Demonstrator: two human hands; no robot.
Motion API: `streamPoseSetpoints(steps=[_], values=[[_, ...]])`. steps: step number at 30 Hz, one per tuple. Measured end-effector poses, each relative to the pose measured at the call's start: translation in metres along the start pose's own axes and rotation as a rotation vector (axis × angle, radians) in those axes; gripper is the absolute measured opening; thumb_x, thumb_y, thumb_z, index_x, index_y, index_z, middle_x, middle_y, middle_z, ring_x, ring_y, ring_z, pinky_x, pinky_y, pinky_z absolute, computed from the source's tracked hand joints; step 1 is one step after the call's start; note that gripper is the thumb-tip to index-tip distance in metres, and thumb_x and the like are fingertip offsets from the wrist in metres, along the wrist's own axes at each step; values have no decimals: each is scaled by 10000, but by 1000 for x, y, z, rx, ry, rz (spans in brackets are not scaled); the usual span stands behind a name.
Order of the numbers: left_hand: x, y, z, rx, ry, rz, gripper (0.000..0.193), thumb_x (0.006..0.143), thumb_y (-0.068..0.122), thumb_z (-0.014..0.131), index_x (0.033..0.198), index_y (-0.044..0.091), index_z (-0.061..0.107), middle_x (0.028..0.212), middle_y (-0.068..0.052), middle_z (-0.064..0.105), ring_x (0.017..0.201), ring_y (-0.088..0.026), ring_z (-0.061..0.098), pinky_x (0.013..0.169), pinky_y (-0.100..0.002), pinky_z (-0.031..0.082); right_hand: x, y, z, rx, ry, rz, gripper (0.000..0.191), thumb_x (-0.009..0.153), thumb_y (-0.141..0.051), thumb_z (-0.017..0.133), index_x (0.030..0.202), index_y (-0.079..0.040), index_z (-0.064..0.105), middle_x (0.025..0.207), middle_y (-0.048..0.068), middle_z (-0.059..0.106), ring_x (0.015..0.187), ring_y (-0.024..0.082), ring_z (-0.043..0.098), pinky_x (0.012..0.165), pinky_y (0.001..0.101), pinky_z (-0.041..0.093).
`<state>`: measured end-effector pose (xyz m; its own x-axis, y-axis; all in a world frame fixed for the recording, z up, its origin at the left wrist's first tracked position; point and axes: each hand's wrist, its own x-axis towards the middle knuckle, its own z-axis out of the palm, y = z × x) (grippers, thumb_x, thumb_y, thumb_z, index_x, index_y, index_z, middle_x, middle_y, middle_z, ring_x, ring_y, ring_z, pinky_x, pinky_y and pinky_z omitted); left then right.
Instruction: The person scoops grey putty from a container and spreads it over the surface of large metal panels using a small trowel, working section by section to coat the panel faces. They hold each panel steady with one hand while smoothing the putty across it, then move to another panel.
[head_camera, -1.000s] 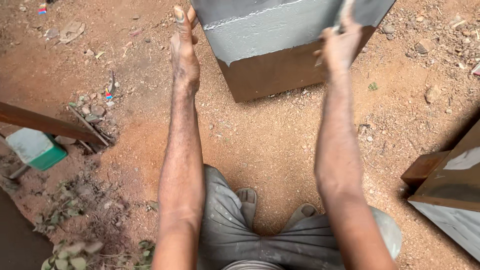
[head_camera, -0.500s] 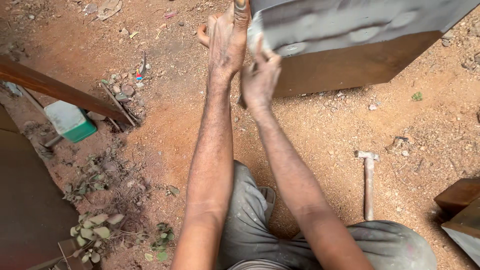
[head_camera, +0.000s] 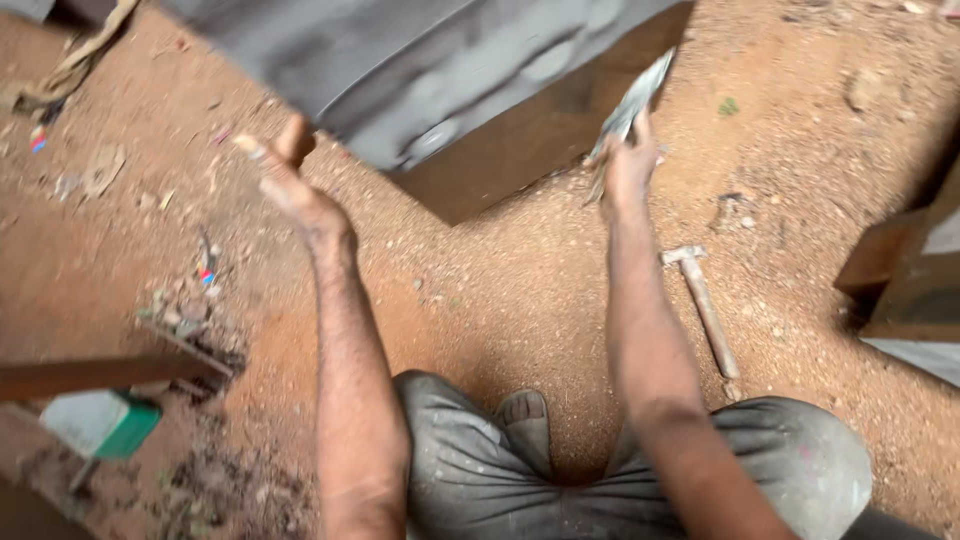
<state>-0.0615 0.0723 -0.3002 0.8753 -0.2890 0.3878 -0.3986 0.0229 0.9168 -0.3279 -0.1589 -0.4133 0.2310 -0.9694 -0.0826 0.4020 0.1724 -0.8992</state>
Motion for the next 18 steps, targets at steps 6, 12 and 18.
streamPoseSetpoints(steps=[6, 12, 18], values=[[1, 2, 6, -19, 22, 31, 1077, 909, 850, 190, 1201, -14, 764, 1221, -203, 783, 1198, -300, 727, 1142, -565, 440, 67, -42, -19, -326, 60, -32, 737, 900, 91, 532, 1582, -102, 332, 1573, 113, 446, 634, 72, 586, 508, 211, 565], [5, -1, -17, -12, -123, 61, 926, 966, 836, 315, 1030, 19, 745, 969, -135, 734, 1033, -298, 651, 1131, -671, 403, 89, -33, -13, -346, 114, -43, 737, 870, 103, 585, 1560, -128, 470, 1523, 124, 517, 751, 40, 668, 542, 196, 625], [3, 10, -18, 17, -109, -5, 922, 912, 896, 287, 1049, 47, 623, 825, -94, 650, 915, -310, 638, 1172, -673, 285, 65, -24, 0, -154, -33, 26, 692, 875, 120, 589, 1519, -91, 448, 1188, 195, 638, 703, 144, 664, 514, 260, 638]])
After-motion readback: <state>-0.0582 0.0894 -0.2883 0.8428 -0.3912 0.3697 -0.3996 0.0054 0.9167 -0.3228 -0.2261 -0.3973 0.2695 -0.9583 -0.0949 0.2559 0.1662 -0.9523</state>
